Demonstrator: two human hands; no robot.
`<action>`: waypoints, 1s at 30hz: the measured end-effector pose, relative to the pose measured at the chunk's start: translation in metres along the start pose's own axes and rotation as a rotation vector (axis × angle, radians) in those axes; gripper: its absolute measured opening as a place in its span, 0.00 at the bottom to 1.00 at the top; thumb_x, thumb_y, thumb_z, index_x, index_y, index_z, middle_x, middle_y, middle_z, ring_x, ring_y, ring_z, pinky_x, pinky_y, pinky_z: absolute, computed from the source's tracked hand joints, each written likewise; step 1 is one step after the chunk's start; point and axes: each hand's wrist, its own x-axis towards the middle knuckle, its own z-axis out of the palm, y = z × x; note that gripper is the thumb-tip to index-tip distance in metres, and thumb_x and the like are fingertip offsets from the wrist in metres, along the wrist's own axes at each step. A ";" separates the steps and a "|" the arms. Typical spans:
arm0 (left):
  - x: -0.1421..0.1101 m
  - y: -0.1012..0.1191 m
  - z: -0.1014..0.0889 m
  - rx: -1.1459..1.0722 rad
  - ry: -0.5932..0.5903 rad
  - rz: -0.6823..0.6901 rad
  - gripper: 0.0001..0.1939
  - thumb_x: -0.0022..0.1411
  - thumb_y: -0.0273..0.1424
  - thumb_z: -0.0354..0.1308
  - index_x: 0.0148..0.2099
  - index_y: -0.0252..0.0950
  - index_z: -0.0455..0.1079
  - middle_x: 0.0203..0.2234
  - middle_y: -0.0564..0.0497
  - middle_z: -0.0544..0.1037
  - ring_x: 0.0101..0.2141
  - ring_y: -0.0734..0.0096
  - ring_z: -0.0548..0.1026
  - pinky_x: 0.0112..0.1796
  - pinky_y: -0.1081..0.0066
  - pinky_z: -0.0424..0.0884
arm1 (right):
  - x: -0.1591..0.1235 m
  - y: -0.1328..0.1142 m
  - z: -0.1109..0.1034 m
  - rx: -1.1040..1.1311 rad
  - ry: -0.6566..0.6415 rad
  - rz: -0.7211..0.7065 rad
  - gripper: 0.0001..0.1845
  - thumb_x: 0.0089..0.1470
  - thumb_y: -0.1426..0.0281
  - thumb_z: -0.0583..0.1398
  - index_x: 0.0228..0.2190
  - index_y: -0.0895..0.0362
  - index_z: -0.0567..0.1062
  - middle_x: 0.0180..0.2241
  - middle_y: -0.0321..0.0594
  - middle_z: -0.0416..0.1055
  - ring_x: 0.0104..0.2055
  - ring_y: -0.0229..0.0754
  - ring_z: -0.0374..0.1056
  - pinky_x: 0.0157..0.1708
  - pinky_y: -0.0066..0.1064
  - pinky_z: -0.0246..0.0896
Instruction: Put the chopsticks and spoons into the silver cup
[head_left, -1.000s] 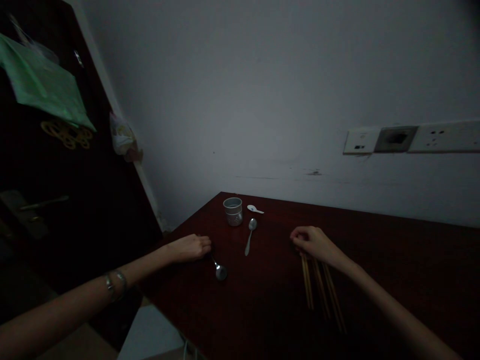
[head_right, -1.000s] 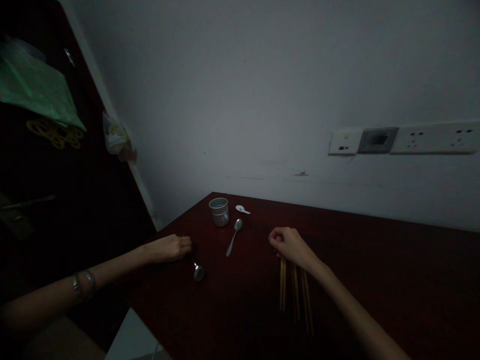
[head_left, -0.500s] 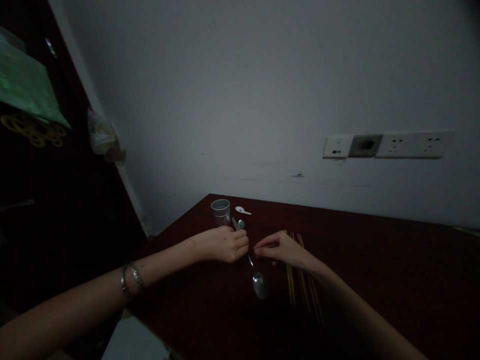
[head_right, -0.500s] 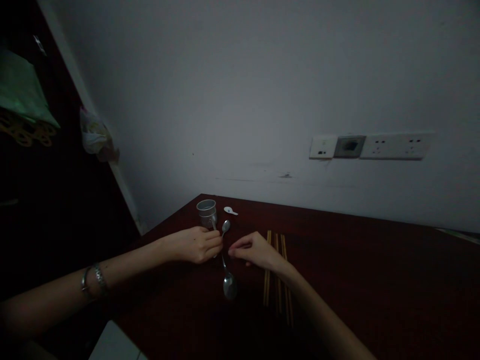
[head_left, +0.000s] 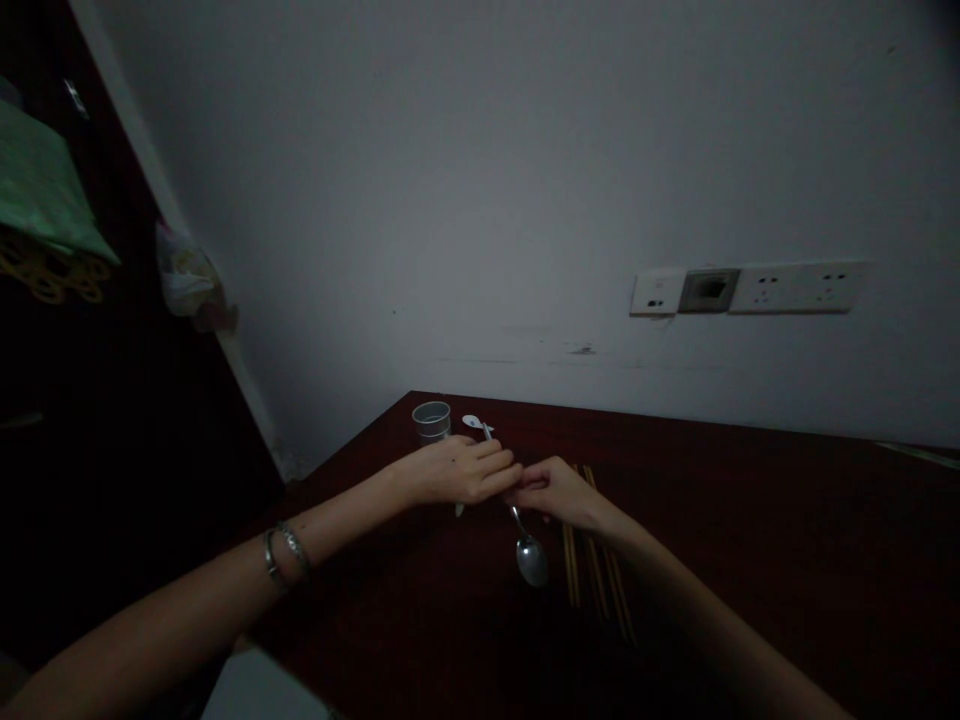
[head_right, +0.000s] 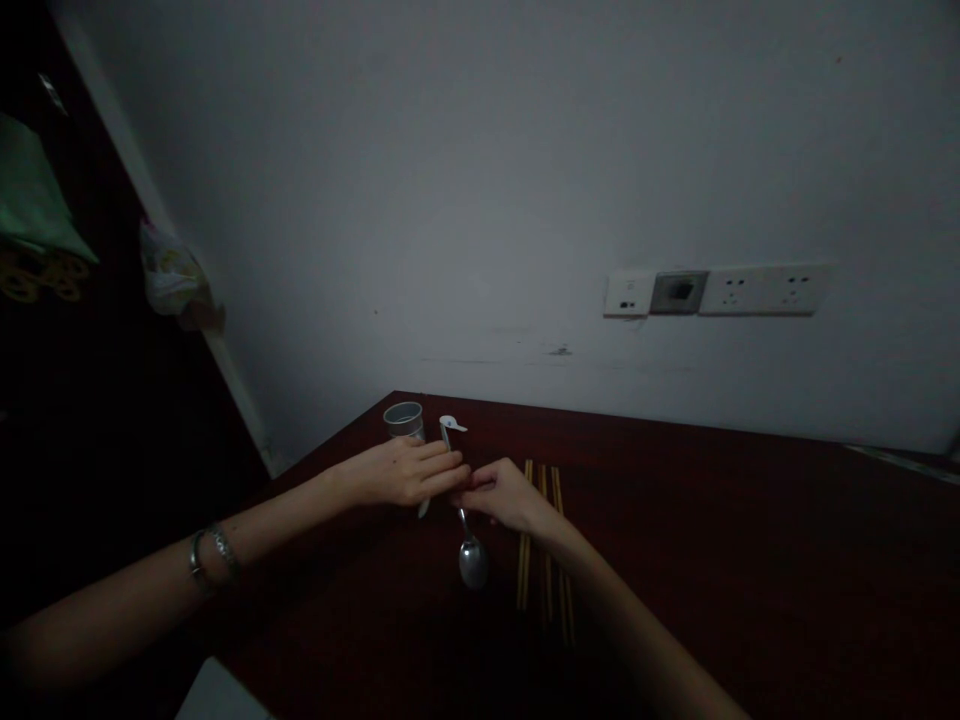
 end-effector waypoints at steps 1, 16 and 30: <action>0.000 -0.006 -0.002 -0.005 0.012 -0.035 0.13 0.64 0.26 0.43 0.48 0.33 0.63 0.39 0.43 0.72 0.38 0.68 0.69 0.28 0.73 0.65 | 0.000 -0.001 -0.002 0.002 0.021 0.004 0.11 0.39 0.64 0.62 0.21 0.61 0.76 0.16 0.33 0.66 0.17 0.29 0.55 0.15 0.22 0.50; 0.076 -0.010 0.086 -0.978 0.235 -0.892 0.15 0.55 0.38 0.53 0.30 0.31 0.74 0.22 0.49 0.75 0.24 0.73 0.69 0.27 0.74 0.62 | -0.039 0.046 -0.072 0.054 0.360 0.132 0.16 0.39 0.60 0.63 0.24 0.62 0.77 0.18 0.37 0.69 0.17 0.30 0.55 0.15 0.23 0.48; 0.105 0.007 0.182 -1.396 0.332 -1.281 0.15 0.54 0.37 0.51 0.28 0.29 0.69 0.19 0.52 0.70 0.16 0.80 0.62 0.13 0.79 0.54 | -0.075 0.096 -0.090 0.071 0.416 0.347 0.12 0.38 0.64 0.64 0.19 0.62 0.75 0.14 0.32 0.66 0.14 0.27 0.53 0.12 0.20 0.44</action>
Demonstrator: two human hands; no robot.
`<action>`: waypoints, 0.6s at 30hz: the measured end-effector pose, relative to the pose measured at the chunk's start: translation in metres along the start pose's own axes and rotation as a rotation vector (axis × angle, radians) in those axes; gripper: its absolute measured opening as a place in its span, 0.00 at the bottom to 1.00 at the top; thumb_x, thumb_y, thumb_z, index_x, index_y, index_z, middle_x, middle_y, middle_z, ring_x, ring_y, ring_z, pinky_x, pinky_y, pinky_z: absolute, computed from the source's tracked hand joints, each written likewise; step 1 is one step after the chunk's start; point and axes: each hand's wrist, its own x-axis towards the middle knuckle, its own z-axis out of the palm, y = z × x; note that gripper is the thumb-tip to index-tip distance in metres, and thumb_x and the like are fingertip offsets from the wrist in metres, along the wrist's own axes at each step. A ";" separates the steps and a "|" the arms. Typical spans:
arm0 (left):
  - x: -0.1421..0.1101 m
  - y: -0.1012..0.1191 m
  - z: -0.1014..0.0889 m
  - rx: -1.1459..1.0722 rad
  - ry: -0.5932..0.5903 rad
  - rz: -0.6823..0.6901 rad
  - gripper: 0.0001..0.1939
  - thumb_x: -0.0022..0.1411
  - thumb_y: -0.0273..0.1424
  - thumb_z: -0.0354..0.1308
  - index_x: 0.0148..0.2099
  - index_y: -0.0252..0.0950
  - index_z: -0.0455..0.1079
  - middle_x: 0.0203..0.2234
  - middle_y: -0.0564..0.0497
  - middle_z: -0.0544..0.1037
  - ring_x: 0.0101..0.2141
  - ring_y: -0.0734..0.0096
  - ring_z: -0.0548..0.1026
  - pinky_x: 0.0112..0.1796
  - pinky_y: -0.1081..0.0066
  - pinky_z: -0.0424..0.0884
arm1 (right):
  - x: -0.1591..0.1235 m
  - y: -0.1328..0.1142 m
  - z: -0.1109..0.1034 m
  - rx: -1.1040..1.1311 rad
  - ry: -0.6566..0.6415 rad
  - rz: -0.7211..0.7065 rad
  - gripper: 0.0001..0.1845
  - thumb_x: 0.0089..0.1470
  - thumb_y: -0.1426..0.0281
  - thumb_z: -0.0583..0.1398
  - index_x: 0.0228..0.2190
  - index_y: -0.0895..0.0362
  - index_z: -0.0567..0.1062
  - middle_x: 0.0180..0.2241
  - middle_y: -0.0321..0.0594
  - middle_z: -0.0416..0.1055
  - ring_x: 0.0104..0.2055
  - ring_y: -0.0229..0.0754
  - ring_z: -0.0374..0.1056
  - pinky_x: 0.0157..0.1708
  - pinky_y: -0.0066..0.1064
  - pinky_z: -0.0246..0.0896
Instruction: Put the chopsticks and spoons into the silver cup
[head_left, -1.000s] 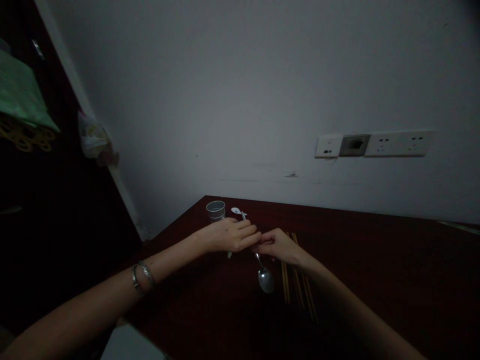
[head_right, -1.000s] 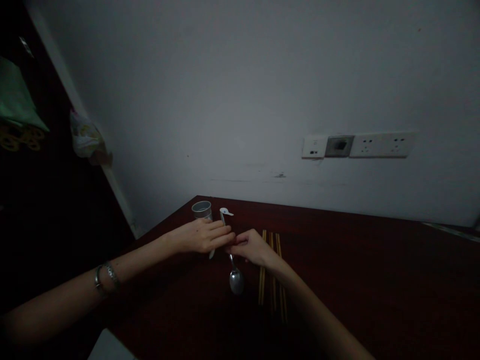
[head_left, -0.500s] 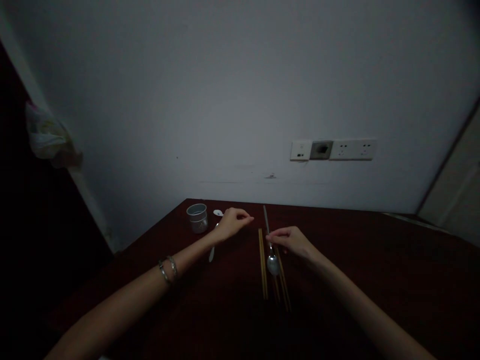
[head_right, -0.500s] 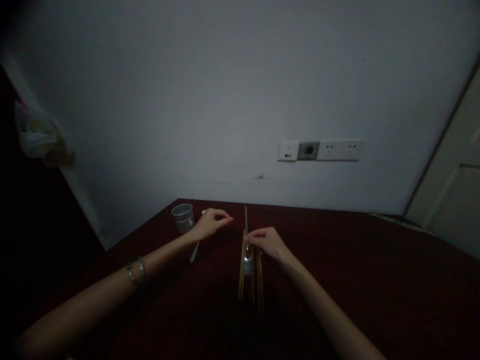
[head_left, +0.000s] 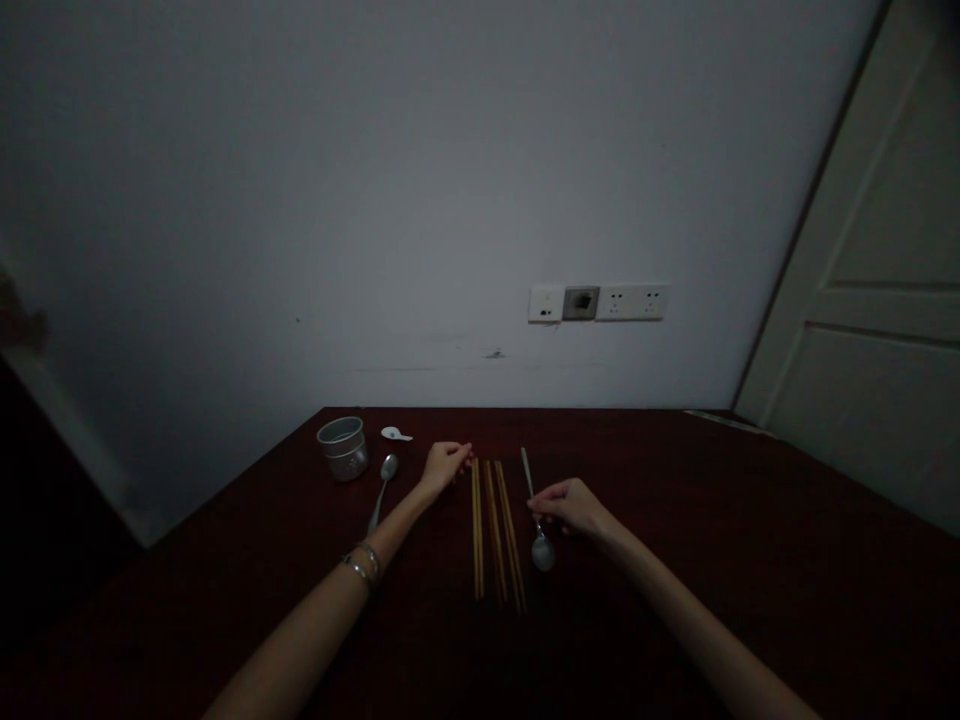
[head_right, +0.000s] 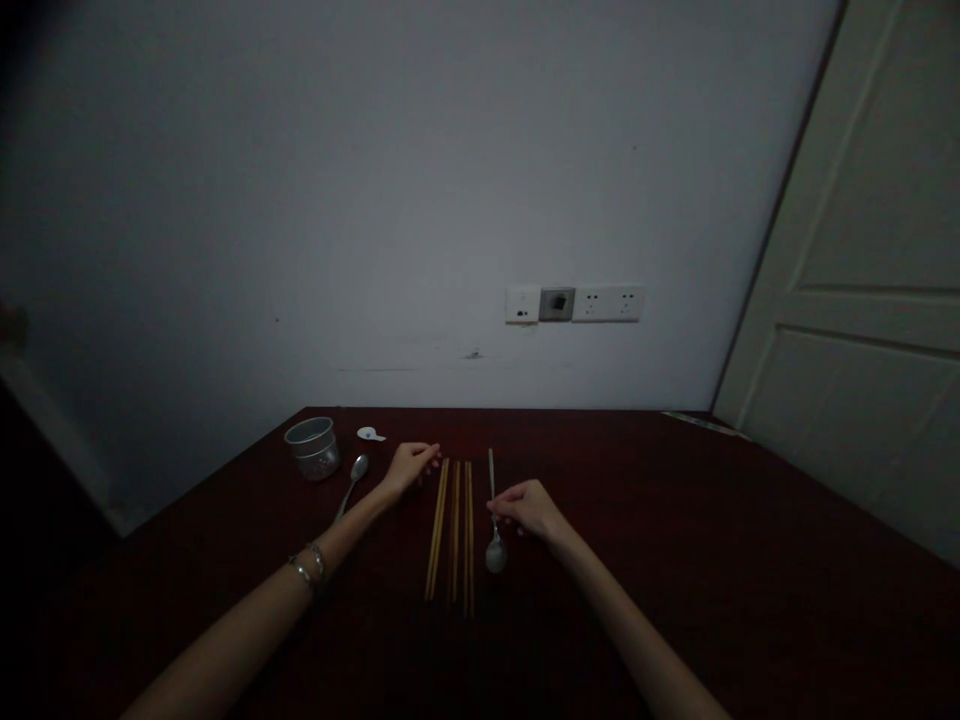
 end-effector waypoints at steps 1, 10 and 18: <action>0.000 -0.004 0.000 -0.028 0.018 -0.012 0.15 0.54 0.37 0.51 0.28 0.29 0.69 0.19 0.52 0.69 0.16 0.81 0.62 0.13 0.80 0.54 | 0.001 0.000 0.001 -0.019 -0.008 0.003 0.11 0.39 0.65 0.64 0.18 0.62 0.74 0.13 0.32 0.65 0.13 0.26 0.52 0.12 0.19 0.43; -0.004 -0.023 0.001 -0.126 0.053 -0.045 0.15 0.55 0.38 0.51 0.28 0.30 0.68 0.17 0.54 0.67 0.15 0.81 0.61 0.12 0.79 0.54 | 0.001 -0.011 0.006 -0.152 -0.040 0.060 0.11 0.43 0.69 0.62 0.14 0.62 0.73 0.10 0.30 0.61 0.10 0.24 0.47 0.09 0.19 0.39; -0.005 -0.031 0.002 -0.100 0.084 0.014 0.18 0.54 0.41 0.51 0.26 0.30 0.68 0.14 0.55 0.65 0.12 0.82 0.58 0.12 0.79 0.53 | 0.007 -0.027 0.009 -0.204 -0.035 0.135 0.12 0.41 0.71 0.64 0.12 0.62 0.71 0.08 0.29 0.61 0.10 0.25 0.49 0.10 0.19 0.43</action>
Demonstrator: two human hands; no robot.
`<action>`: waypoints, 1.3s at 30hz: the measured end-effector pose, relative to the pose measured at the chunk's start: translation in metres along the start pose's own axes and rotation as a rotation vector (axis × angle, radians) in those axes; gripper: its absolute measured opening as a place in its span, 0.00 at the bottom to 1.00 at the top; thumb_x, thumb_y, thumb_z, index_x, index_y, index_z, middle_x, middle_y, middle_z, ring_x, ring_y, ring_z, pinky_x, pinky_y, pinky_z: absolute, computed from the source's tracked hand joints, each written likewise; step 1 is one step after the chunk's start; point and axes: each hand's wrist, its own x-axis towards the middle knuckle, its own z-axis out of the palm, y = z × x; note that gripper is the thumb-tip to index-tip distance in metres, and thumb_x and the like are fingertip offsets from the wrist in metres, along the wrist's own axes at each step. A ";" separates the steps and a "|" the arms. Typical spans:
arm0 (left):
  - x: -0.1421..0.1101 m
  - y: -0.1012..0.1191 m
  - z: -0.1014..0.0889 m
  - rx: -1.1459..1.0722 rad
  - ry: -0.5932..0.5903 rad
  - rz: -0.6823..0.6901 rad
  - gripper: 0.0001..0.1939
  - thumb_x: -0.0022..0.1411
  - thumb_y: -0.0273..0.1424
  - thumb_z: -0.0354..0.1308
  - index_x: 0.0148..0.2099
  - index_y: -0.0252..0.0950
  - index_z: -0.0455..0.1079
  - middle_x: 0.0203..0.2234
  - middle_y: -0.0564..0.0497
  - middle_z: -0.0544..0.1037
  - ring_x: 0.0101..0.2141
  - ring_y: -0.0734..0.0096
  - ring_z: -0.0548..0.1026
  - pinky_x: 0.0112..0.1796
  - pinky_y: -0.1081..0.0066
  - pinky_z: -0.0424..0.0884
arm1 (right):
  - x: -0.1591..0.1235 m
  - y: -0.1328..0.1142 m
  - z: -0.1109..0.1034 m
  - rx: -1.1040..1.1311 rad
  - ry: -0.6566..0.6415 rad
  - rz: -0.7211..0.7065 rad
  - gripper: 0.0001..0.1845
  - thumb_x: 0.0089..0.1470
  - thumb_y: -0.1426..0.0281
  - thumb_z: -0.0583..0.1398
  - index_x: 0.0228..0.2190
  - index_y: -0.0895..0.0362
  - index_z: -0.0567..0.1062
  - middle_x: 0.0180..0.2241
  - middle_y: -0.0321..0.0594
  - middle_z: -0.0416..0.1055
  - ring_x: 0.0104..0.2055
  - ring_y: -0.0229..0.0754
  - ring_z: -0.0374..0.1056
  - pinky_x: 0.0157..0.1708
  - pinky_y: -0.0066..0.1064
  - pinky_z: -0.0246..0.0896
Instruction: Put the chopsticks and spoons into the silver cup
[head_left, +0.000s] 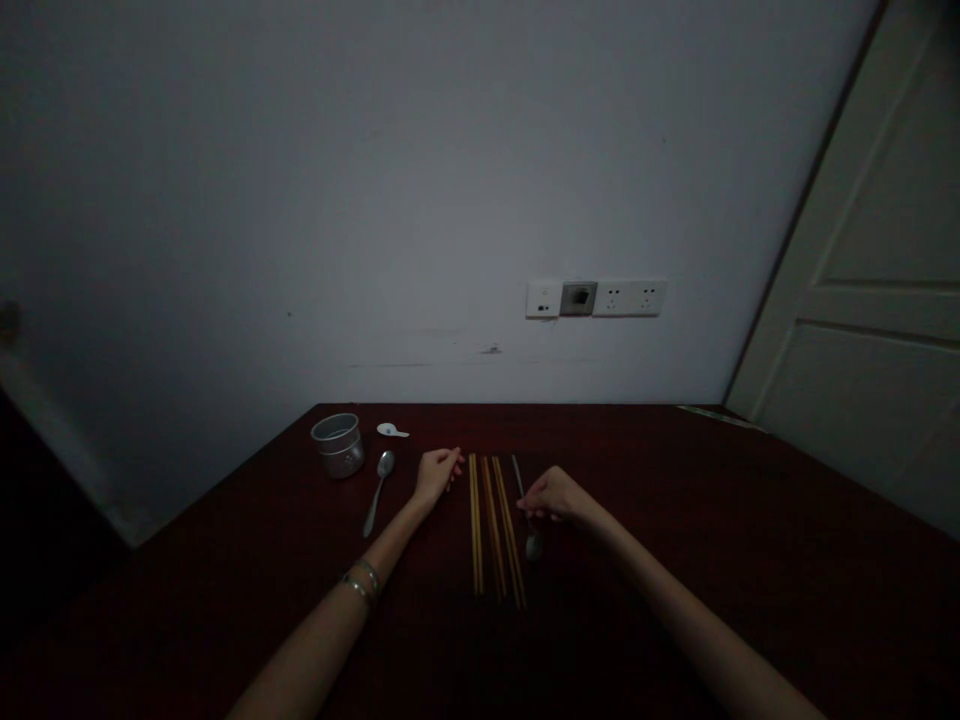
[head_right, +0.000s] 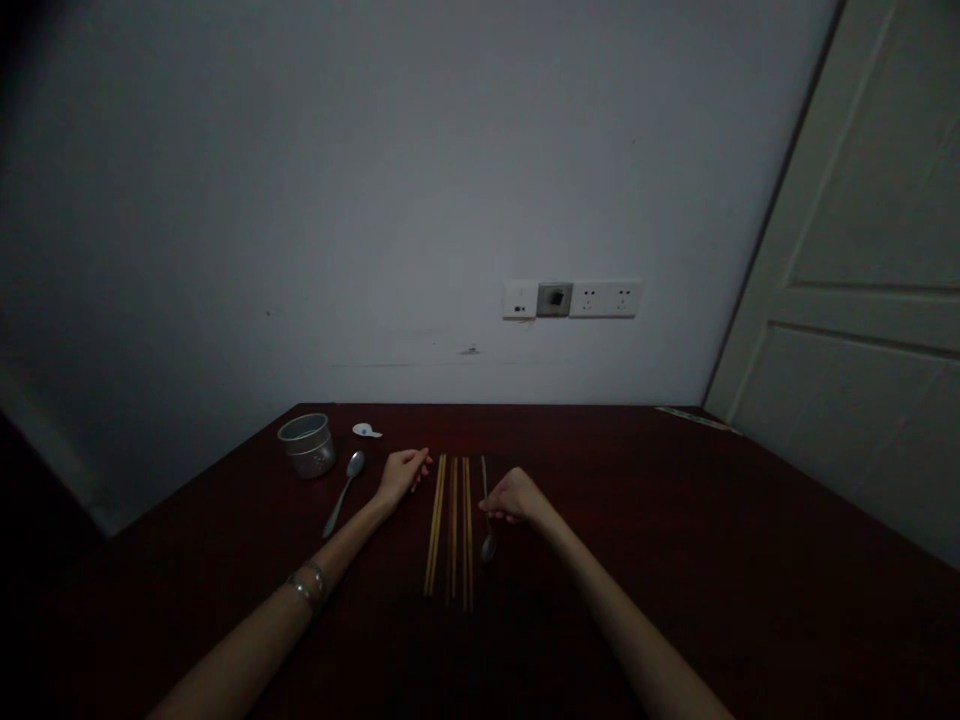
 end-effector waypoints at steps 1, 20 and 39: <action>0.000 0.000 0.000 0.004 -0.001 -0.001 0.18 0.54 0.42 0.51 0.26 0.30 0.68 0.14 0.56 0.65 0.12 0.82 0.58 0.12 0.79 0.53 | 0.001 -0.002 0.000 -0.012 0.001 0.013 0.13 0.41 0.72 0.64 0.11 0.62 0.71 0.08 0.29 0.61 0.10 0.25 0.50 0.10 0.19 0.44; -0.004 0.001 -0.001 0.033 -0.025 0.005 0.17 0.55 0.40 0.50 0.27 0.30 0.68 0.14 0.56 0.65 0.12 0.82 0.59 0.12 0.79 0.53 | 0.016 0.003 0.004 -0.205 0.053 0.018 0.12 0.40 0.71 0.64 0.11 0.61 0.72 0.15 0.38 0.71 0.13 0.28 0.58 0.13 0.20 0.50; -0.006 0.002 0.003 0.024 0.007 0.020 0.16 0.55 0.39 0.49 0.27 0.31 0.68 0.15 0.55 0.65 0.13 0.82 0.59 0.11 0.81 0.52 | 0.051 0.059 -0.020 0.118 0.234 -0.181 0.17 0.52 0.64 0.53 0.16 0.59 0.67 0.12 0.34 0.66 0.13 0.31 0.61 0.12 0.20 0.54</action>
